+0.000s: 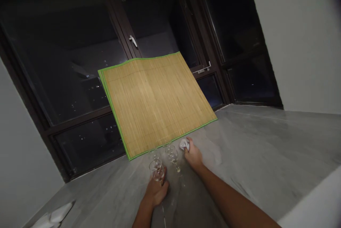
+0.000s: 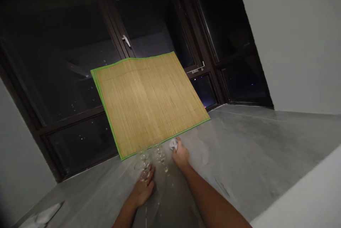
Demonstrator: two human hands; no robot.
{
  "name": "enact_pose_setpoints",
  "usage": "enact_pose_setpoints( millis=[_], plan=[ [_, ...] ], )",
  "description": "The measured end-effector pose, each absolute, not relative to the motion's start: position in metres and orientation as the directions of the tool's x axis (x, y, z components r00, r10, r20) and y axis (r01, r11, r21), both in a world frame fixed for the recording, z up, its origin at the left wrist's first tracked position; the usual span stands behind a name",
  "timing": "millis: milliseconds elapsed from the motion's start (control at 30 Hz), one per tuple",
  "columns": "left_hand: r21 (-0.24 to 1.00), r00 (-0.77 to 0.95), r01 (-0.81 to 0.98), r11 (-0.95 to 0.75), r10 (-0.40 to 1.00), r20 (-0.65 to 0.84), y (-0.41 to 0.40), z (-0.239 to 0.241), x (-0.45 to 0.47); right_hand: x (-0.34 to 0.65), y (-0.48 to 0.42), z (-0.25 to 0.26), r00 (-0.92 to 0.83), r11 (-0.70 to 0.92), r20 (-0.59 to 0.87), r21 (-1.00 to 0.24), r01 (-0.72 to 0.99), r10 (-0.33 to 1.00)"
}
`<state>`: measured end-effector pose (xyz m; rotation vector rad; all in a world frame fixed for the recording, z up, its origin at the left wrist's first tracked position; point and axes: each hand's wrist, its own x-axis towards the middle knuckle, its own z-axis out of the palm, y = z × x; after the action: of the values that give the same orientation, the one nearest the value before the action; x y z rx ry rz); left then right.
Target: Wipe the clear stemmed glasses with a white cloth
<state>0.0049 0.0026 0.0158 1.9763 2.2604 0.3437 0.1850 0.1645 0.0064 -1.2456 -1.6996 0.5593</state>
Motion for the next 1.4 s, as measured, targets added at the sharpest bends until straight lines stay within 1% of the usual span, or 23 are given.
enact_pose_setpoints(
  millis=[100, 200, 433, 567, 700, 1033, 1200, 1400],
  plan=[
    [0.245, -0.21, 0.95, 0.191, 0.976, 0.05, -0.002, 0.014, -0.002, 0.185, 0.164, 0.007, -0.056, 0.374, 0.4, -0.786, 0.492, 0.915],
    [0.245, -0.233, 0.945, 0.217, 0.972, 0.041, -0.01, 0.014, -0.018, 0.186, 0.163, 0.008, -0.059, 0.372, 0.399, -0.78, 0.502, 0.915],
    [0.162, -0.258, 0.953, 0.255, 0.966, -0.002, -0.036, 0.022, -0.07, 0.185, 0.162, 0.01, -0.076, 0.365, 0.381, -0.78, 0.509, 0.921],
    [0.096, -0.235, 0.967, 0.237, 0.972, -0.026, -0.039, 0.022, -0.092, 0.185, 0.163, 0.009, -0.078, 0.365, 0.378, -0.785, 0.5, 0.922],
    [0.065, -0.205, 0.977, 0.205, 0.979, -0.001, -0.041, 0.015, -0.115, 0.186, 0.163, 0.009, -0.085, 0.37, 0.383, -0.775, 0.512, 0.92],
    [0.032, -0.295, 0.955, 0.296, 0.955, -0.024, -0.06, 0.017, -0.138, 0.186, 0.162, 0.009, -0.104, 0.369, 0.374, -0.761, 0.533, 0.922],
    [0.042, -0.256, 0.966, 0.257, 0.966, -0.016, -0.065, 0.012, -0.15, 0.185, 0.164, 0.006, -0.092, 0.371, 0.386, -0.755, 0.541, 0.918],
    [0.035, -0.247, 0.968, 0.248, 0.968, -0.045, -0.077, 0.016, -0.158, 0.184, 0.163, 0.005, -0.103, 0.389, 0.398, -0.755, 0.529, 0.912]
  ],
)
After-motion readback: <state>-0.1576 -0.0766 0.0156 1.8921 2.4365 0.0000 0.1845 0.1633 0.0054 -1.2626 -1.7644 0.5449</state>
